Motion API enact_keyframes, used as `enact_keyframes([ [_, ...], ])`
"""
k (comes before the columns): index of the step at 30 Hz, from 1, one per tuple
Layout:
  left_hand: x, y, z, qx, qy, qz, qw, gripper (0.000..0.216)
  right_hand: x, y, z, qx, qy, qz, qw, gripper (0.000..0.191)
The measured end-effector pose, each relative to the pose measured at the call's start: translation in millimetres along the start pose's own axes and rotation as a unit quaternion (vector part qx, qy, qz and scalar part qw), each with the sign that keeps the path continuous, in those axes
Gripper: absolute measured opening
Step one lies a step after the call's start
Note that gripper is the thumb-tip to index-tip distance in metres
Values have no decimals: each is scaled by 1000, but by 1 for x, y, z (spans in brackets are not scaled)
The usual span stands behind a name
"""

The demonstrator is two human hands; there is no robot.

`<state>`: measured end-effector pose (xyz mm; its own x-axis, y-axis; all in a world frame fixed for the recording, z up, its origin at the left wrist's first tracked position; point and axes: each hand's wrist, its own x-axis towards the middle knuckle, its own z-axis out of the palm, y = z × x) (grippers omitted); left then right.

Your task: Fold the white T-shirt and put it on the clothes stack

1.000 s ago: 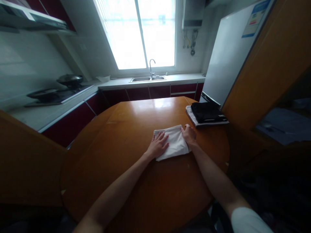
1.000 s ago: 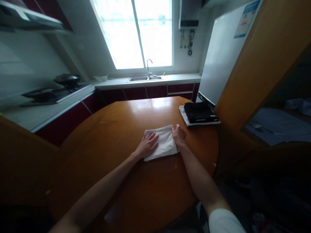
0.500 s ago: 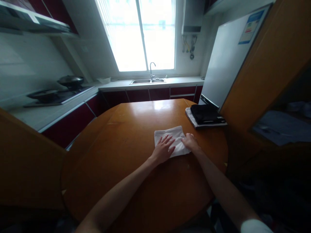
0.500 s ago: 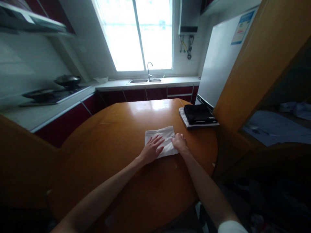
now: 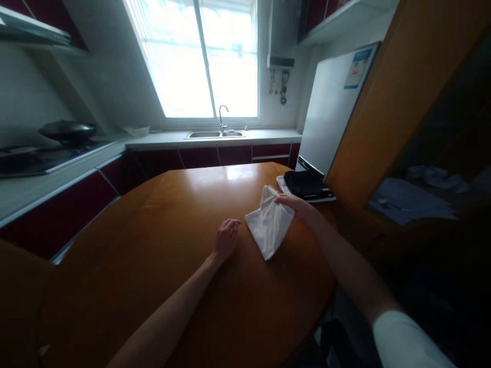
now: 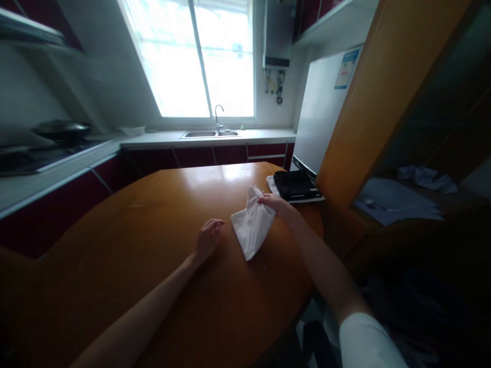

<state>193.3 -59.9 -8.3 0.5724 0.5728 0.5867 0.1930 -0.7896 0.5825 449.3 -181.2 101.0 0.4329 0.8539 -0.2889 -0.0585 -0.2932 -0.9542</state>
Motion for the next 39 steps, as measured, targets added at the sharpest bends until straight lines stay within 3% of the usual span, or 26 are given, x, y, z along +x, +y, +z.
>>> enact_keyframes([
  [4, 1, -10, 3, -25, -24, -25, 999, 36, 11, -43, -37, 26, -30, -44, 998, 15],
  [9, 2, -13, 5, -33, -50, -25, 998, 35, 34, -93, -93, 34, -13, -90, 995, 15],
  [13, 3, -18, 4, -33, -55, -54, 996, 37, 60, -115, -149, 61, -7, -163, 985, 19],
  [16, 4, -18, 3, -33, -64, -72, 995, 38, 80, -103, -187, 59, 76, -181, 979, 21],
  [19, 5, -16, 2, -34, -65, -83, 994, 39, 96, -68, -211, 14, 170, -133, 976, 17],
  [23, 7, -14, 0, -27, -67, -98, 992, 41, 110, -23, -232, -40, 206, -87, 974, 17],
  [28, 7, -13, 0, -19, -78, -110, 991, 43, 124, -10, -256, -158, 259, -35, 952, 17],
  [34, 5, -16, 2, -8, -107, -103, 989, 45, 141, -4, -253, -340, 350, 17, 873, 33],
  [37, 4, -17, 3, -6, -109, -103, 989, 45, 145, -2, -243, -397, 379, 3, 836, 45],
  [39, 4, -18, 3, -7, -113, -105, 988, 45, 145, -4, -241, -421, 392, -12, 818, 42],
])
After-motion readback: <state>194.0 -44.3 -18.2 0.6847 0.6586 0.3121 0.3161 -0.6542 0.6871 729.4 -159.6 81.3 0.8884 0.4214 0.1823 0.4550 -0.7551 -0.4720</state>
